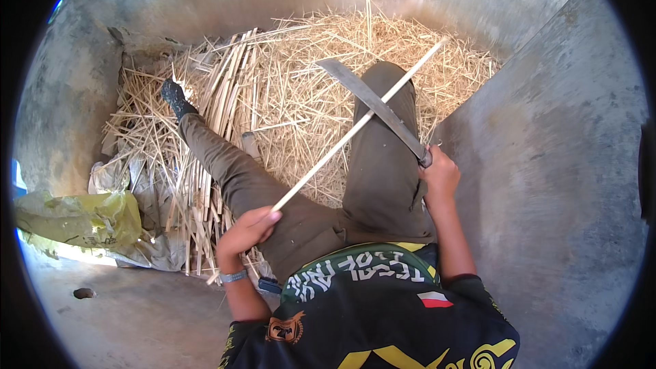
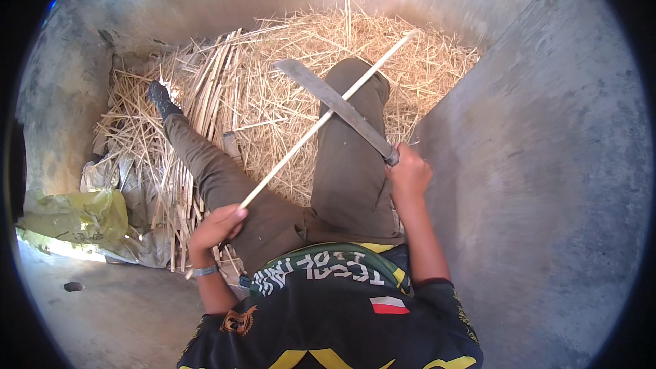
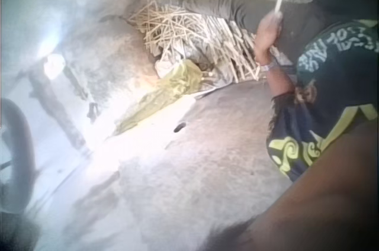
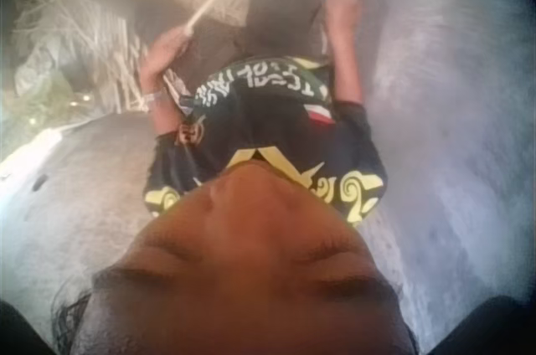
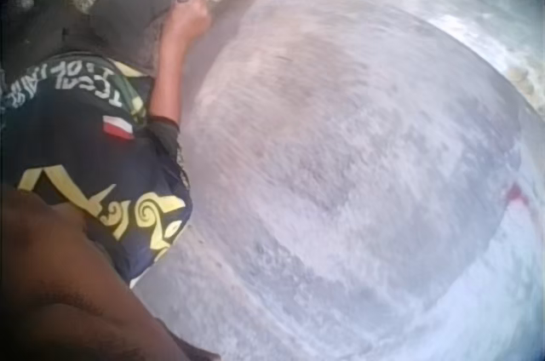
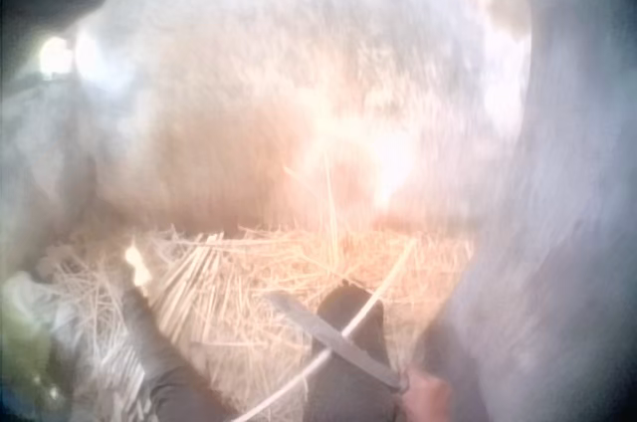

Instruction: The person sits on the floor and uses a large knife to split long bamboo stalks into thin strips. They hold the stalks with one hand and repeatedly strike them with the knife to separate the fibers, accumulating a pile of split bamboo on the floor.

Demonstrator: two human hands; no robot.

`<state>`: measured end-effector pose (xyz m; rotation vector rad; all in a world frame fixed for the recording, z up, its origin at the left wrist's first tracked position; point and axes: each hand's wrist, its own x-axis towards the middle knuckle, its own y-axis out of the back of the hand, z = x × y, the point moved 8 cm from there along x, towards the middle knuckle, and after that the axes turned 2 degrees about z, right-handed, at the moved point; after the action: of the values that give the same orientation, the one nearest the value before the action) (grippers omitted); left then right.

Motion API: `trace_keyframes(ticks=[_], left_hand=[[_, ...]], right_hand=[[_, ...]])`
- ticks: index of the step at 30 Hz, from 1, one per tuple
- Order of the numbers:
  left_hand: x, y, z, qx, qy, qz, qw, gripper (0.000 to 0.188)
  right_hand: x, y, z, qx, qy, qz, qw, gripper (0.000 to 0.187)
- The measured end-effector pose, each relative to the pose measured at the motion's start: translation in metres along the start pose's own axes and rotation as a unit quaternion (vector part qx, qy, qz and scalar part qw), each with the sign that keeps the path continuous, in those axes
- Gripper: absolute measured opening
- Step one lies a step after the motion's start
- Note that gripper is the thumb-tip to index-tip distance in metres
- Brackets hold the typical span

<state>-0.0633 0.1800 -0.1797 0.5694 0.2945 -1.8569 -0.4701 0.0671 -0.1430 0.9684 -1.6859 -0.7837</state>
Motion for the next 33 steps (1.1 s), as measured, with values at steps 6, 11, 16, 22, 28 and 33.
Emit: trace_keyframes(ticks=[6, 11, 16, 22, 28, 33], left_hand=[[-0.062, 0.108, -0.068, -0.05, 0.081, 0.179, 0.979, 0.035], [-0.04, 0.098, -0.056, -0.127, -0.016, 0.216, 0.968, 0.037], [0.011, 0.014, 0.014, -0.04, -0.161, 0.27, 0.948, 0.038], [0.03, -0.061, 0.077, 0.157, -0.232, 0.255, 0.926, 0.037], [0.014, -0.051, 0.085, 0.114, -0.285, 0.289, 0.907, 0.036], [0.023, -0.028, 0.074, 0.093, -0.218, 0.31, 0.92, 0.035]], right_hand=[[-0.001, -0.006, 0.007, -0.015, -0.024, -0.017, 0.999, 0.035], [-0.004, 0.004, 0.002, 0.001, 0.023, 0.028, 0.999, 0.028], [-0.002, 0.02, -0.024, 0.029, 0.139, 0.105, 0.984, 0.032], [-0.005, 0.023, -0.026, 0.062, 0.134, 0.14, 0.979, 0.027], [-0.009, -0.002, 0.006, 0.131, -0.078, 0.016, 0.988, 0.03], [-0.011, 0.001, 0.017, 0.181, -0.089, 0.071, 0.977, 0.031]])
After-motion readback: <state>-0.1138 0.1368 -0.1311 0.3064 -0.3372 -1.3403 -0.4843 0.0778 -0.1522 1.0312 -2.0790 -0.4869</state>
